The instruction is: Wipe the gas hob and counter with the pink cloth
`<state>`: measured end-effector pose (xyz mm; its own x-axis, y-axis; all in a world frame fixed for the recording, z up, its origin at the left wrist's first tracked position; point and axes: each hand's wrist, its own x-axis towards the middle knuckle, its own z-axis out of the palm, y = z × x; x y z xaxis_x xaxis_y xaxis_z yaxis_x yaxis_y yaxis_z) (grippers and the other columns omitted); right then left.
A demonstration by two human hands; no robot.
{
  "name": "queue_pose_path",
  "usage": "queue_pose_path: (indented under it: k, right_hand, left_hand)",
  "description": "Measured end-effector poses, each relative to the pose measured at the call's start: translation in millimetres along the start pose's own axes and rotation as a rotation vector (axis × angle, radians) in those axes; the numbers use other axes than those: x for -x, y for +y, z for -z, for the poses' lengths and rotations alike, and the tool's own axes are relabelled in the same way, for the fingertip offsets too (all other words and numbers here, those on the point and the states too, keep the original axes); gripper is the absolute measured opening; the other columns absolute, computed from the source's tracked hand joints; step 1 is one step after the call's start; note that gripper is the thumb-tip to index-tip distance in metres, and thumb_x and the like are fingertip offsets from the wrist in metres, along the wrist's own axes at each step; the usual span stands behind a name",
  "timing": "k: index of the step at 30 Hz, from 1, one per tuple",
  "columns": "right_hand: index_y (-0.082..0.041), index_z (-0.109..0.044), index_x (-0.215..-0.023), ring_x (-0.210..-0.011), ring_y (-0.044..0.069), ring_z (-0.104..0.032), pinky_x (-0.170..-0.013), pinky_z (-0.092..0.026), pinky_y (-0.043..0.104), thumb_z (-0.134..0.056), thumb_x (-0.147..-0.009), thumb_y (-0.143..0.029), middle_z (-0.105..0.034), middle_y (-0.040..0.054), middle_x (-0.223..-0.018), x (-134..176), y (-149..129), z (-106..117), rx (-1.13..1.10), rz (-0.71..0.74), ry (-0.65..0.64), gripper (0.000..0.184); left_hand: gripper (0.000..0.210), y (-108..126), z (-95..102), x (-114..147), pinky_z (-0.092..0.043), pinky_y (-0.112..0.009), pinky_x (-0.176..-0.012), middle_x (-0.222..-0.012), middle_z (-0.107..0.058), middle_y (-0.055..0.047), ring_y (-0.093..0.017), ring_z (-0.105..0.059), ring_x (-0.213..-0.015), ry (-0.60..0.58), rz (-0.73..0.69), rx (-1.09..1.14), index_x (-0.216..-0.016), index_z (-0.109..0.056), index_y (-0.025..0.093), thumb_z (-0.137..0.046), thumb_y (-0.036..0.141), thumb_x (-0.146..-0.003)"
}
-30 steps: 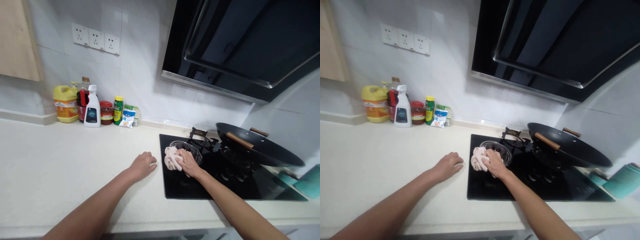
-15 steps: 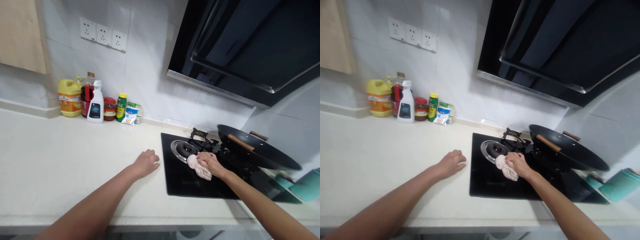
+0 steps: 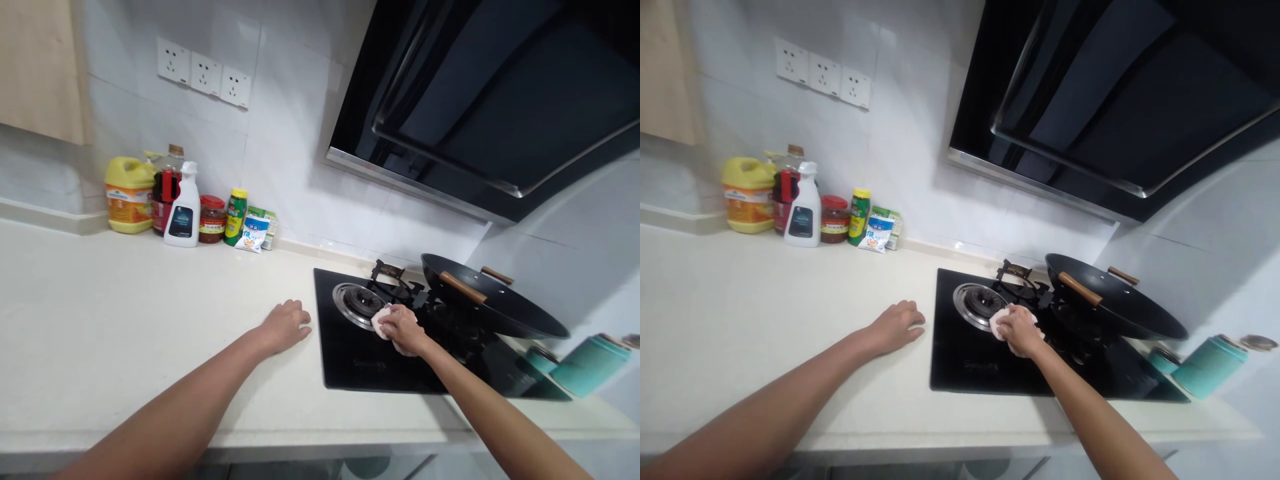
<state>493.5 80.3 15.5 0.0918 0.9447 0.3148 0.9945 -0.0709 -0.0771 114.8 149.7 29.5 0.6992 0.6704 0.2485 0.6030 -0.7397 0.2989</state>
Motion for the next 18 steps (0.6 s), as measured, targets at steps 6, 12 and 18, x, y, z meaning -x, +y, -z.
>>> queue_pose_path:
  k: [6,12,18]
  right_hand:
    - [-0.033,-0.081,-0.088,-0.122,0.029,-0.048,-0.1,-0.039,0.043,-0.058,-0.085,-0.03,-0.057,0.0071,-0.127,-9,19,-8,0.015,-0.089,0.041,0.023]
    - [-0.028,-0.077,-0.069,-0.11,0.028,-0.049,-0.095,-0.04,0.04,-0.058,-0.083,-0.03,-0.058,0.0081,-0.121,-34,36,-13,0.027,-0.182,0.06,0.024]
    - [-0.025,-0.074,-0.07,-0.104,0.028,-0.048,-0.09,-0.042,0.039,-0.057,-0.084,-0.03,-0.058,0.0091,-0.119,-64,48,-21,0.023,-0.241,0.081,0.023]
  left_hand:
    - [0.028,0,-1.8,0,-0.043,-0.041,-0.093,-0.112,-0.064,-0.011,-0.028,-0.057,-0.108,0.003,0.007,-0.003,-0.108,-0.073,0.021,-0.052,0.032,-0.093]
    - [0.026,1,-5.6,-3,-0.043,-0.042,-0.091,-0.11,-0.063,-0.01,-0.029,-0.057,-0.106,0.003,0.002,-0.007,-0.107,-0.072,0.022,-0.053,0.032,-0.093]
    - [0.027,6,-10.6,-4,-0.043,-0.041,-0.09,-0.109,-0.061,-0.01,-0.028,-0.056,-0.103,-0.013,-0.037,-0.051,-0.11,-0.071,0.021,-0.051,0.029,-0.094]
